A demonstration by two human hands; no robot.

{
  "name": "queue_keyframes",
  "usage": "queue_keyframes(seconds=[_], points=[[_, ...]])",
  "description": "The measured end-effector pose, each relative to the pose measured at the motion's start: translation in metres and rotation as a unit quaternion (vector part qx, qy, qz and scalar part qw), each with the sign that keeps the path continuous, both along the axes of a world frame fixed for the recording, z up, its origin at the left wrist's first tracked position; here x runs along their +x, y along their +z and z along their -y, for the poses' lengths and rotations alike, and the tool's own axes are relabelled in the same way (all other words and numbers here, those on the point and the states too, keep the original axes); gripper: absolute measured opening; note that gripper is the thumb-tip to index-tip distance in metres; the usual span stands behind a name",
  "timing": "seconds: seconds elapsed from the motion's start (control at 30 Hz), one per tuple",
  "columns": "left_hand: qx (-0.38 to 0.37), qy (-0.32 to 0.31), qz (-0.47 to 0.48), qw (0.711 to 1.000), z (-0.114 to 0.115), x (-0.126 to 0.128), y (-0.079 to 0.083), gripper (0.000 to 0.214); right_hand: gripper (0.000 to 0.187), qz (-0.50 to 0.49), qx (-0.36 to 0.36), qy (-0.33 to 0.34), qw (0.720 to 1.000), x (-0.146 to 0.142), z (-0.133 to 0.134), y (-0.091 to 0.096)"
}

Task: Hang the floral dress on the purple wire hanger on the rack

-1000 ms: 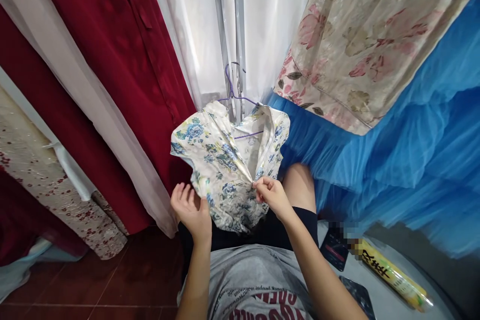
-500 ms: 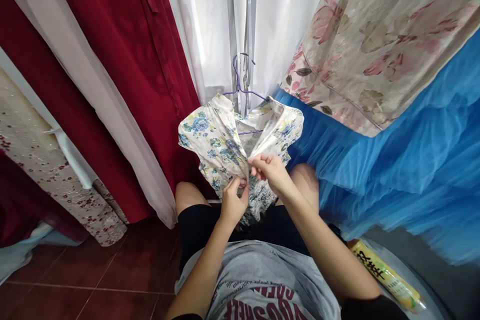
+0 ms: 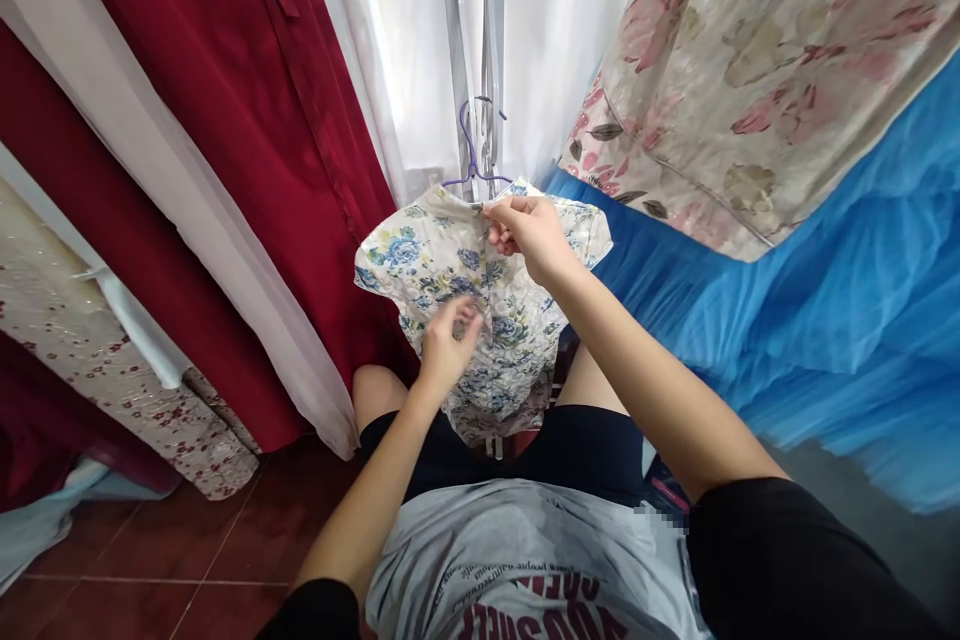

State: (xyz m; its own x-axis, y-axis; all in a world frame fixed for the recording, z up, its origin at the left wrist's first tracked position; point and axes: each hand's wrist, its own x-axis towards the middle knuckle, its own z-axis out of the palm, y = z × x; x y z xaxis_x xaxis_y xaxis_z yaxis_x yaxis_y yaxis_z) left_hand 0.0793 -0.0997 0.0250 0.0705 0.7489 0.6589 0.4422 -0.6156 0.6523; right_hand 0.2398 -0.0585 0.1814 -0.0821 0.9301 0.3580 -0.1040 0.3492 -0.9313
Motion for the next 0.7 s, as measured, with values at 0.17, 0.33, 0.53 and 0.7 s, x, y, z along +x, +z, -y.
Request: queue_keyframes(seconds=[0.17,0.33,0.53,0.7], points=[[0.155,0.009,-0.033,0.987,-0.026,0.001,0.113,0.033,0.027,0.042,0.051,0.001,0.998,0.005,0.009,-0.005],[0.219,0.057,-0.143,0.964,-0.04,0.013,0.153,0.026,0.025,0.053,0.098,-0.047,0.993,0.001,-0.004,-0.016],[0.267,0.153,-0.043,0.95,-0.04,-0.018,0.169,0.018,0.021,0.139,0.081,-0.103,0.982,-0.009,-0.012,-0.054],[0.221,0.284,0.139,0.923,-0.07,-0.11,0.158,0.013,0.024,0.132,0.03,-0.045,0.99,-0.009,0.014,-0.083]])
